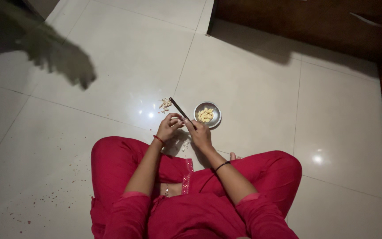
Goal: The person cuts garlic cloves on the floor using a small knife, placing the peeled and cut pieces into a small metal bowl.
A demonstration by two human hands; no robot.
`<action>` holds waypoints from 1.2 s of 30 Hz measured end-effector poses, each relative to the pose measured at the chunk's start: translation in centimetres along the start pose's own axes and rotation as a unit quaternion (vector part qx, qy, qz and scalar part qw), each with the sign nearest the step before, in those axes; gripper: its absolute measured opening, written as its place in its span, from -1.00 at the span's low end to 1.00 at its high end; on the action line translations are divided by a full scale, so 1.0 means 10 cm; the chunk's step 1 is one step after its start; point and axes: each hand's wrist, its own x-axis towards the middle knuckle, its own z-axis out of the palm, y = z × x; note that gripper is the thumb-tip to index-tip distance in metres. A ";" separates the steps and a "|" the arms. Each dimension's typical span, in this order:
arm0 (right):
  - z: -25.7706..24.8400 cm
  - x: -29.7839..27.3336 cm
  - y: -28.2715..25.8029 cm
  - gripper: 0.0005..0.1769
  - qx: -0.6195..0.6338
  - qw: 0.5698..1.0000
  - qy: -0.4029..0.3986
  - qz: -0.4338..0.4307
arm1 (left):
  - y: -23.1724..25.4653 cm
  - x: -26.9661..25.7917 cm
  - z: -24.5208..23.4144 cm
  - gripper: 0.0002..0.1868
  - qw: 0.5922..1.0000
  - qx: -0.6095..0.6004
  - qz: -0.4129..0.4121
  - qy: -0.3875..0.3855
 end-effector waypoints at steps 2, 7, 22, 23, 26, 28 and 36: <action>-0.03 -0.02 -0.08 -0.48 -0.066 0.997 0.005 0.026 | 0.05 0.05 -0.04 -0.64 0.999 -0.038 -0.016 0.006; 0.03 -0.04 -0.07 -0.62 -0.088 0.995 0.050 -0.004 | 0.03 -0.01 -0.07 -0.56 0.985 -0.145 -0.059 0.067; 0.06 -0.05 -0.02 -0.50 -0.113 0.993 0.030 -0.023 | 0.18 -0.08 0.00 -0.56 0.967 -0.212 -0.119 0.077; 0.05 -0.05 -0.03 -0.50 -0.113 0.993 0.030 -0.022 | 0.18 -0.09 0.00 -0.57 0.966 -0.217 -0.121 0.072; 0.05 -0.04 -0.03 -0.45 -0.145 0.987 0.054 -0.043 | 0.16 -0.08 0.01 -0.60 0.967 -0.214 -0.120 0.070; 0.04 -0.03 -0.04 -0.40 -0.156 0.985 0.063 -0.034 | 0.15 -0.08 0.01 -0.62 0.969 -0.206 -0.118 0.074; 0.12 0.01 0.04 -0.58 -0.108 0.986 0.108 -0.067 | 0.26 -0.12 0.05 -0.62 0.973 -0.176 -0.134 0.073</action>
